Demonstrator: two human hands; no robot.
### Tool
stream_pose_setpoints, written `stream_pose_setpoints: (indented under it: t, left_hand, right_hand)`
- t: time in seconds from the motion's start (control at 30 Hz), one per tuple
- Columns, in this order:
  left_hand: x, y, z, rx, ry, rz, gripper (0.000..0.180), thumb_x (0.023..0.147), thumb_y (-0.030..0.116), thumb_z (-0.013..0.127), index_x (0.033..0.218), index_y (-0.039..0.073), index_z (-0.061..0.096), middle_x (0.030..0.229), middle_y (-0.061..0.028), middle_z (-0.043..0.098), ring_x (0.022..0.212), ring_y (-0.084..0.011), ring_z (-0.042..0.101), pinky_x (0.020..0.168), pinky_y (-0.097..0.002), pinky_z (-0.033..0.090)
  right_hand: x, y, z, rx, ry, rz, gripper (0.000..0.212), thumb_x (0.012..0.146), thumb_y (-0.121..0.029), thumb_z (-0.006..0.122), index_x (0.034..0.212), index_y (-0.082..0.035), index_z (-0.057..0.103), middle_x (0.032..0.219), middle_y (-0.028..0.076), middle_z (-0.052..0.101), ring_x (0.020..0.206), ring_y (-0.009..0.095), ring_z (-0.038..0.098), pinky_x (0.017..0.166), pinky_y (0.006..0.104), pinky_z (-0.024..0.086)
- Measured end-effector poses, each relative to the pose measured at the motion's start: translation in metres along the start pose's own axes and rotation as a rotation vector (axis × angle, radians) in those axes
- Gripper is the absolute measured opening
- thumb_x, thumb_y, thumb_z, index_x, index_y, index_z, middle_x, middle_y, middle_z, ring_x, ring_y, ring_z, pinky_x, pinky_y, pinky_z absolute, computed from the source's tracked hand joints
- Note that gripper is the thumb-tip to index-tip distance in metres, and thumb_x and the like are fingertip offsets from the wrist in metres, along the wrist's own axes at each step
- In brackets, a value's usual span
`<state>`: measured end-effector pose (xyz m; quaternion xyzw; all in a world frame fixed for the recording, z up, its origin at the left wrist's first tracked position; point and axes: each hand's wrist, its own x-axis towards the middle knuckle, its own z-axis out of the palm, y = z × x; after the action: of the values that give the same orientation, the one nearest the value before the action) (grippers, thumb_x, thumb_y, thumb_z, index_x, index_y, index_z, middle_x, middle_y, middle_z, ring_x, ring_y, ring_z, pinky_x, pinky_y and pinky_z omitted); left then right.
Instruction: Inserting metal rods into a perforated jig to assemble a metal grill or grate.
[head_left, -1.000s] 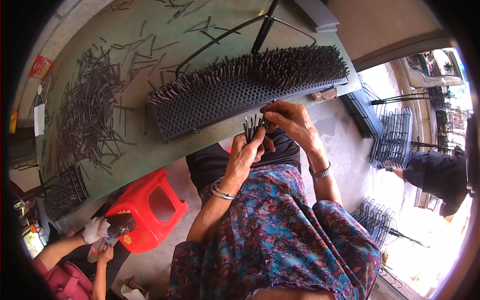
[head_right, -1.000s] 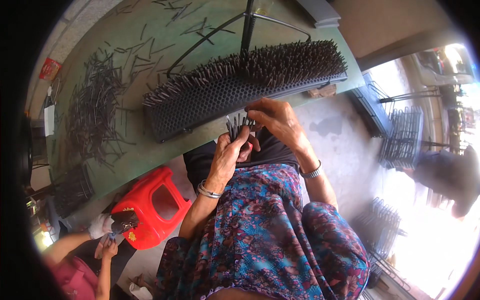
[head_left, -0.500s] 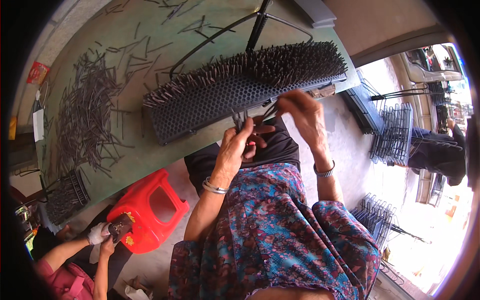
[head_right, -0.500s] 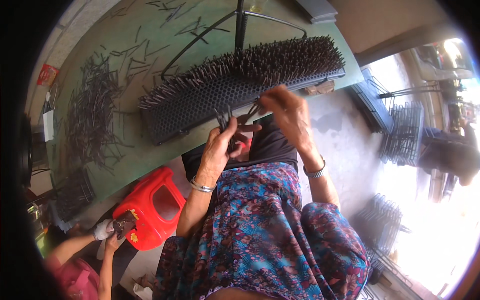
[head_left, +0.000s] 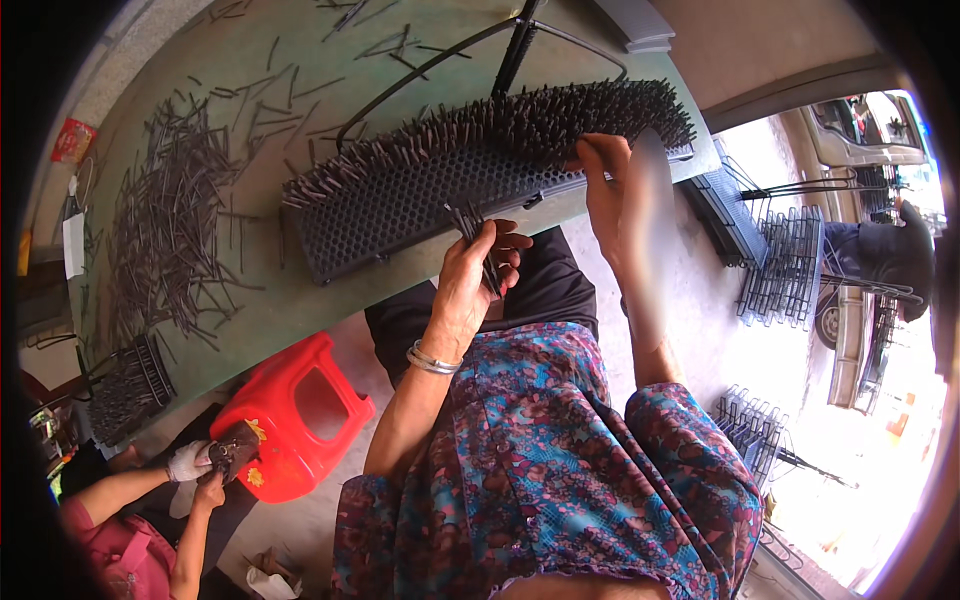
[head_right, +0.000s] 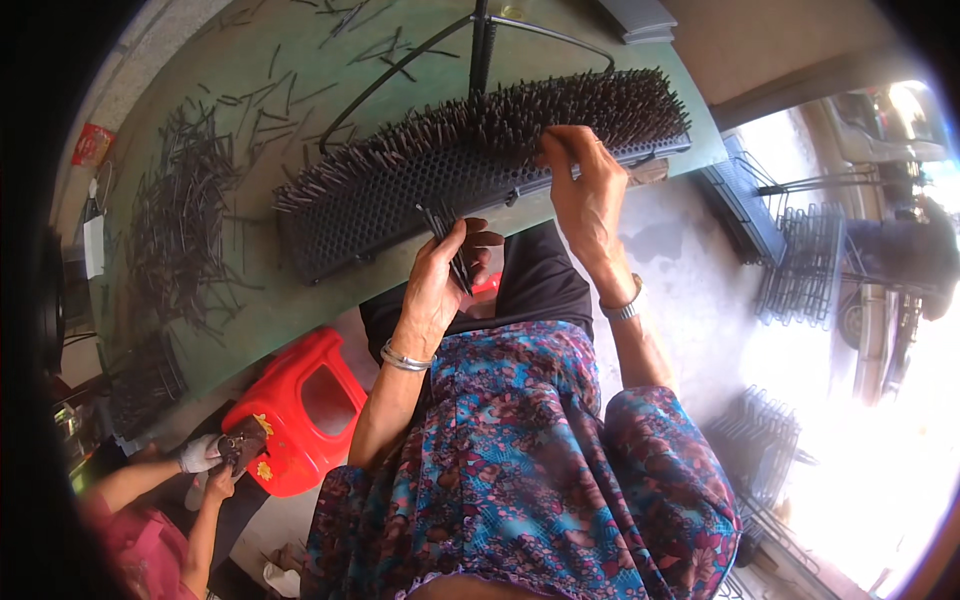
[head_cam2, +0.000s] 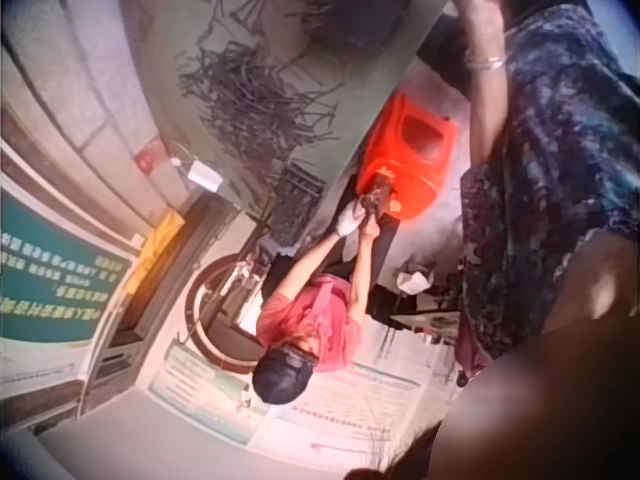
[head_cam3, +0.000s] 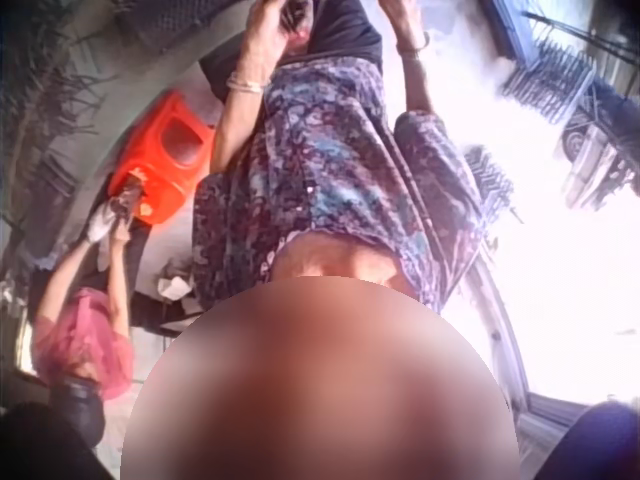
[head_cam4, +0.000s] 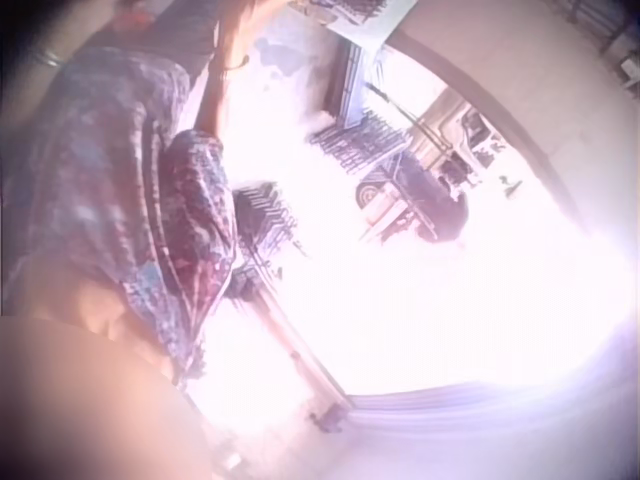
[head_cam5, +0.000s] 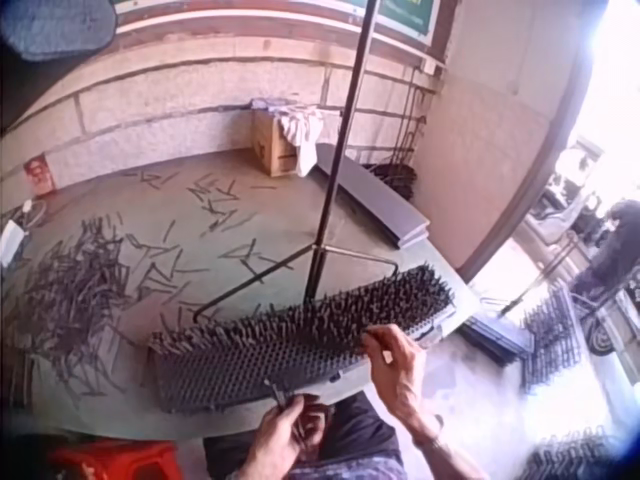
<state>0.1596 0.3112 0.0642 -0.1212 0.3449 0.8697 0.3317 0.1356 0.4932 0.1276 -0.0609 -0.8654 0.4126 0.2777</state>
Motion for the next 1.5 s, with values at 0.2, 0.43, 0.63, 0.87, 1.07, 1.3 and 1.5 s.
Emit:
stream_pose_setpoints:
  t: [0.2, 0.43, 0.63, 0.87, 1.07, 1.3, 1.5]
  left_hand:
    - [-0.005, 0.005, 0.007, 0.022, 0.035, -0.045, 0.038, 0.100, 0.034, 0.048, 0.115, 0.000, 0.057, 0.091, -0.0155, 0.067, 0.072, -0.0155, 0.062, 0.058, -0.0294, 0.054]
    - [-0.005, -0.002, 0.002, -0.027, 0.071, 0.013, 0.038, 0.100, 0.033, 0.047, 0.116, 0.000, 0.055, 0.090, -0.0174, 0.067, 0.071, -0.0185, 0.065, 0.063, -0.0331, 0.057]
    - [-0.008, -0.004, 0.004, -0.042, 0.057, 0.023, 0.038, 0.100, 0.033, 0.048, 0.115, -0.001, 0.055, 0.088, -0.0175, 0.067, 0.070, -0.0191, 0.066, 0.065, -0.0358, 0.059]
    - [-0.009, -0.008, 0.000, -0.031, -0.005, 0.001, 0.038, 0.099, 0.034, 0.049, 0.118, 0.002, 0.055, 0.089, -0.0147, 0.067, 0.076, -0.0196, 0.066, 0.071, -0.0382, 0.057]
    - [-0.011, -0.008, 0.006, -0.045, 0.051, 0.011, 0.038, 0.100, 0.033, 0.047, 0.116, 0.000, 0.056, 0.085, -0.0165, 0.066, 0.068, -0.0181, 0.065, 0.067, -0.0368, 0.058]
    - [-0.012, -0.011, 0.004, -0.051, 0.044, 0.009, 0.037, 0.100, 0.032, 0.048, 0.116, -0.001, 0.056, 0.084, -0.0157, 0.066, 0.067, -0.0181, 0.065, 0.067, -0.0364, 0.058]
    - [-0.015, -0.012, 0.006, -0.026, 0.033, 0.003, 0.036, 0.100, 0.032, 0.048, 0.115, -0.001, 0.057, 0.085, -0.0151, 0.067, 0.067, -0.0170, 0.064, 0.066, -0.0358, 0.058]
  right_hand:
    - [-0.002, 0.000, 0.000, -0.039, -0.008, -0.040, 0.008, 0.088, -0.003, 0.062, 0.096, 0.000, 0.063, 0.081, 0.010, 0.067, 0.071, 0.017, 0.068, 0.064, 0.0283, 0.051]
    - [-0.003, -0.008, -0.004, -0.117, -0.045, -0.060, 0.006, 0.090, -0.005, 0.059, 0.095, -0.002, 0.061, 0.081, 0.012, 0.065, 0.069, 0.024, 0.067, 0.062, 0.0326, 0.051]
    - [-0.004, -0.002, -0.005, -0.116, -0.042, -0.055, 0.007, 0.091, -0.006, 0.059, 0.097, -0.003, 0.060, 0.080, 0.012, 0.065, 0.071, 0.023, 0.068, 0.062, 0.0318, 0.051]
    - [-0.008, -0.001, 0.000, -0.115, -0.027, -0.094, 0.008, 0.092, -0.006, 0.058, 0.099, -0.003, 0.060, 0.081, 0.011, 0.066, 0.073, 0.022, 0.069, 0.062, 0.0314, 0.051]
    - [-0.009, 0.000, 0.002, -0.134, -0.003, -0.171, 0.007, 0.091, -0.004, 0.058, 0.099, -0.004, 0.059, 0.083, 0.011, 0.066, 0.075, 0.023, 0.069, 0.061, 0.0319, 0.052]
    - [-0.012, -0.001, 0.000, -0.149, -0.074, -0.186, 0.008, 0.090, -0.003, 0.060, 0.098, -0.003, 0.061, 0.082, 0.009, 0.068, 0.076, 0.021, 0.069, 0.065, 0.0291, 0.051]
    - [-0.010, 0.002, -0.004, -0.189, -0.151, -0.282, 0.008, 0.089, -0.002, 0.061, 0.098, -0.002, 0.061, 0.083, 0.010, 0.065, 0.074, 0.021, 0.069, 0.062, 0.0288, 0.051]
